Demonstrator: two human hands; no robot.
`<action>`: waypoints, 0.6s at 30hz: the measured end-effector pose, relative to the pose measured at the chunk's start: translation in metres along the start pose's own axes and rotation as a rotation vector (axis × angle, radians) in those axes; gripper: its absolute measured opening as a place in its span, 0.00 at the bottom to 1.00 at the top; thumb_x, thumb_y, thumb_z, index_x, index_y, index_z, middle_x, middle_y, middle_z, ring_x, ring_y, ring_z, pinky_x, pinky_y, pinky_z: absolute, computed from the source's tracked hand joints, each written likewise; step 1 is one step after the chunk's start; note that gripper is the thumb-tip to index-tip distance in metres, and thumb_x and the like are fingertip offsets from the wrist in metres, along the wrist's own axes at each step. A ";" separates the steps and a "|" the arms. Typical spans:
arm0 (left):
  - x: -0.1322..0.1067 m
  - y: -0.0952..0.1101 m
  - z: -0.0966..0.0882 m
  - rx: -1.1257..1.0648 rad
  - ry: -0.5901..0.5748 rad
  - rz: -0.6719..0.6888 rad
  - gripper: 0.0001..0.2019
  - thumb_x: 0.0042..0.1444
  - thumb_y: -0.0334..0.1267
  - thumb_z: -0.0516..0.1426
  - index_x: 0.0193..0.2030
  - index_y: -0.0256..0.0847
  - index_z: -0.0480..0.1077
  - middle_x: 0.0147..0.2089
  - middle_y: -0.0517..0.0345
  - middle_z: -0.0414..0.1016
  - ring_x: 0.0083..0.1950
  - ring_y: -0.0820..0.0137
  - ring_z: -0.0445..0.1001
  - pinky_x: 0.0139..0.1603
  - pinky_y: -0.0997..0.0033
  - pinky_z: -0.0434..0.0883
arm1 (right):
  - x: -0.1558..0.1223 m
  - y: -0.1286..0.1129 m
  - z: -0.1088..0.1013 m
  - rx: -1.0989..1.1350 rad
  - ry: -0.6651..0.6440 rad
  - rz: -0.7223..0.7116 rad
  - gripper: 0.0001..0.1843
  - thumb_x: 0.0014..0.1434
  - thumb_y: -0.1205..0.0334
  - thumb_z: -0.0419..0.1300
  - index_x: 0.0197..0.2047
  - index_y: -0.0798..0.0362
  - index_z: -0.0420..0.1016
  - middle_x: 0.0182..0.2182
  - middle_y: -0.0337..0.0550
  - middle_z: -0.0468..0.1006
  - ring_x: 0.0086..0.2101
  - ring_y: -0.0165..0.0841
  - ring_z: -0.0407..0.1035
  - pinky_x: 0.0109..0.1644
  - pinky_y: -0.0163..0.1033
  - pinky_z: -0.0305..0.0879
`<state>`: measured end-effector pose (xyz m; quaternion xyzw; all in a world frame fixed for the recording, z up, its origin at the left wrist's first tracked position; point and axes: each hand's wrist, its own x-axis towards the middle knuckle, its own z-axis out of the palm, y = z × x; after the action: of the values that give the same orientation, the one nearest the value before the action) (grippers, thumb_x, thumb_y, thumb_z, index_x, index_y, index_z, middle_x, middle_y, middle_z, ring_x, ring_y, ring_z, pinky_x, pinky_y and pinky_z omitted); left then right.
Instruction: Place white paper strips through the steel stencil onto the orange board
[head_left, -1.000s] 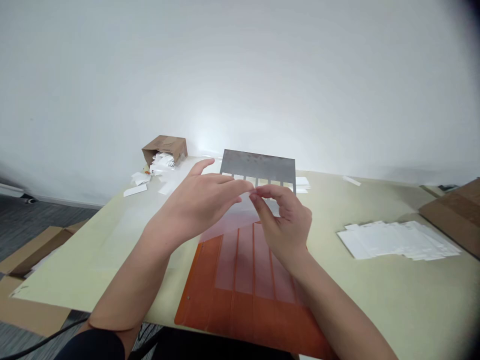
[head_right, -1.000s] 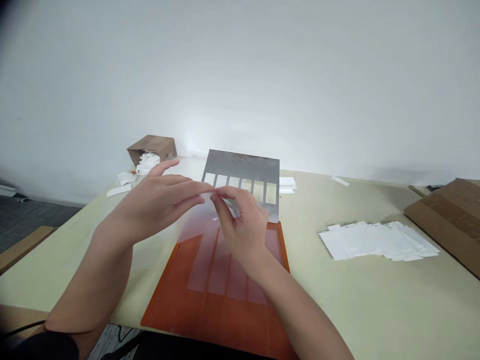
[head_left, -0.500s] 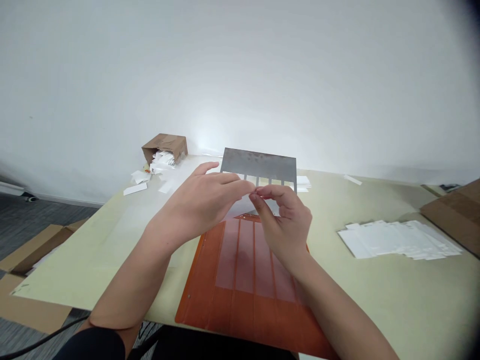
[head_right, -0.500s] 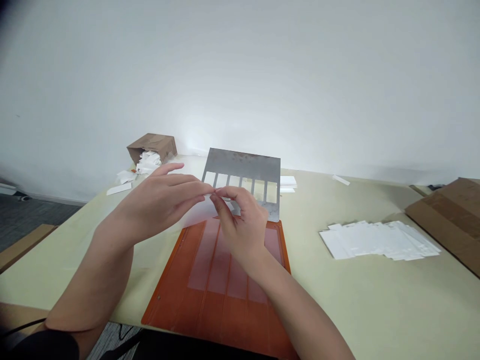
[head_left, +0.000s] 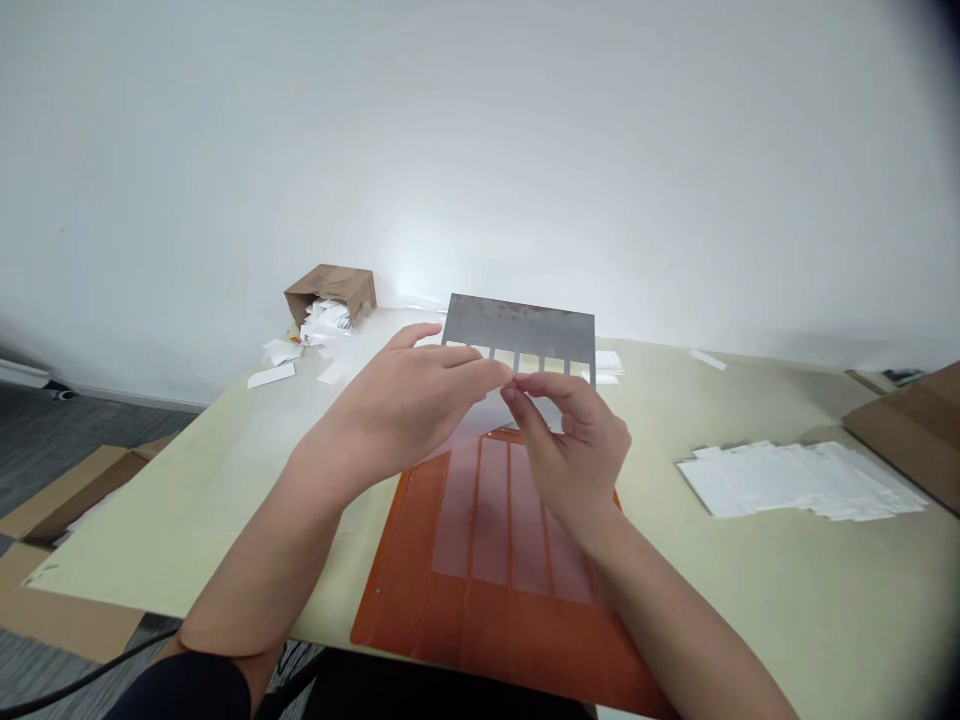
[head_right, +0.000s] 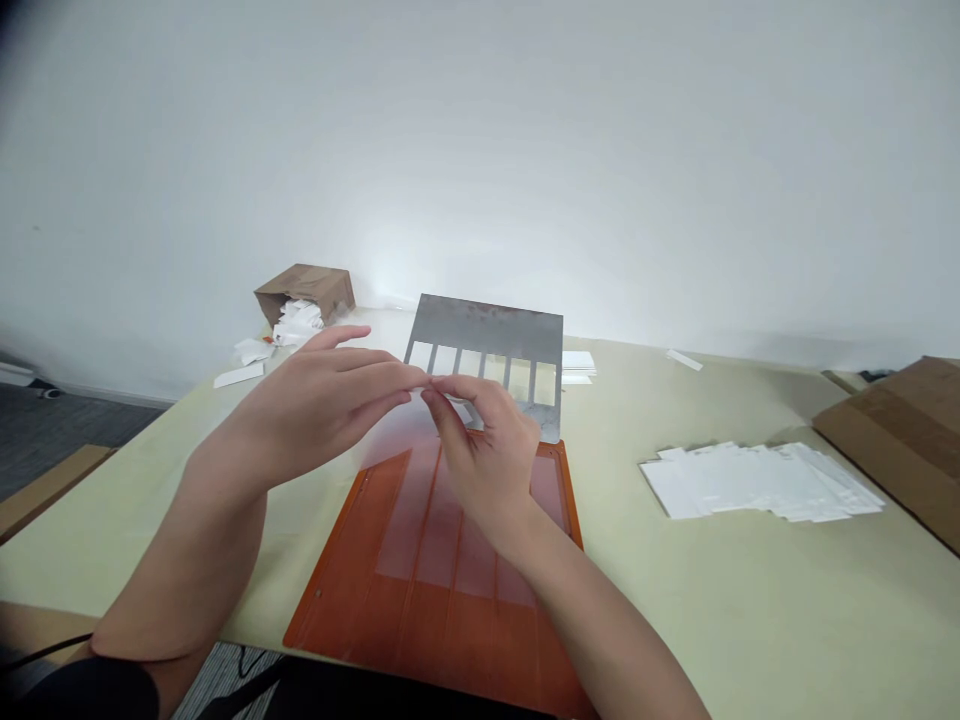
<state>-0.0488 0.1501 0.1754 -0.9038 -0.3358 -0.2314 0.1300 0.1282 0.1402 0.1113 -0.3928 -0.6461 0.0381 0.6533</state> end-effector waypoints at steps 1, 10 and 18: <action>0.000 0.000 0.000 -0.002 0.003 0.001 0.16 0.68 0.29 0.45 0.47 0.46 0.73 0.33 0.65 0.79 0.33 0.74 0.75 0.64 0.53 0.65 | -0.001 0.001 0.000 -0.010 0.010 -0.007 0.03 0.61 0.63 0.64 0.38 0.44 0.79 0.33 0.35 0.83 0.34 0.32 0.79 0.34 0.38 0.76; 0.000 0.003 -0.001 -0.017 0.035 0.002 0.15 0.69 0.30 0.45 0.46 0.45 0.73 0.34 0.64 0.80 0.33 0.74 0.75 0.62 0.55 0.67 | -0.002 0.007 0.005 -0.002 0.115 -0.115 0.07 0.60 0.66 0.66 0.39 0.42 0.79 0.34 0.33 0.85 0.34 0.33 0.80 0.34 0.40 0.78; 0.001 0.003 0.001 -0.020 0.034 0.006 0.15 0.69 0.31 0.46 0.46 0.45 0.73 0.34 0.64 0.80 0.33 0.75 0.76 0.62 0.56 0.67 | -0.004 0.014 0.008 0.039 0.128 -0.113 0.07 0.60 0.66 0.66 0.39 0.42 0.79 0.34 0.33 0.85 0.35 0.34 0.81 0.37 0.42 0.79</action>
<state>-0.0462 0.1486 0.1750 -0.9020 -0.3283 -0.2497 0.1273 0.1266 0.1509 0.0991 -0.3448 -0.6233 -0.0115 0.7017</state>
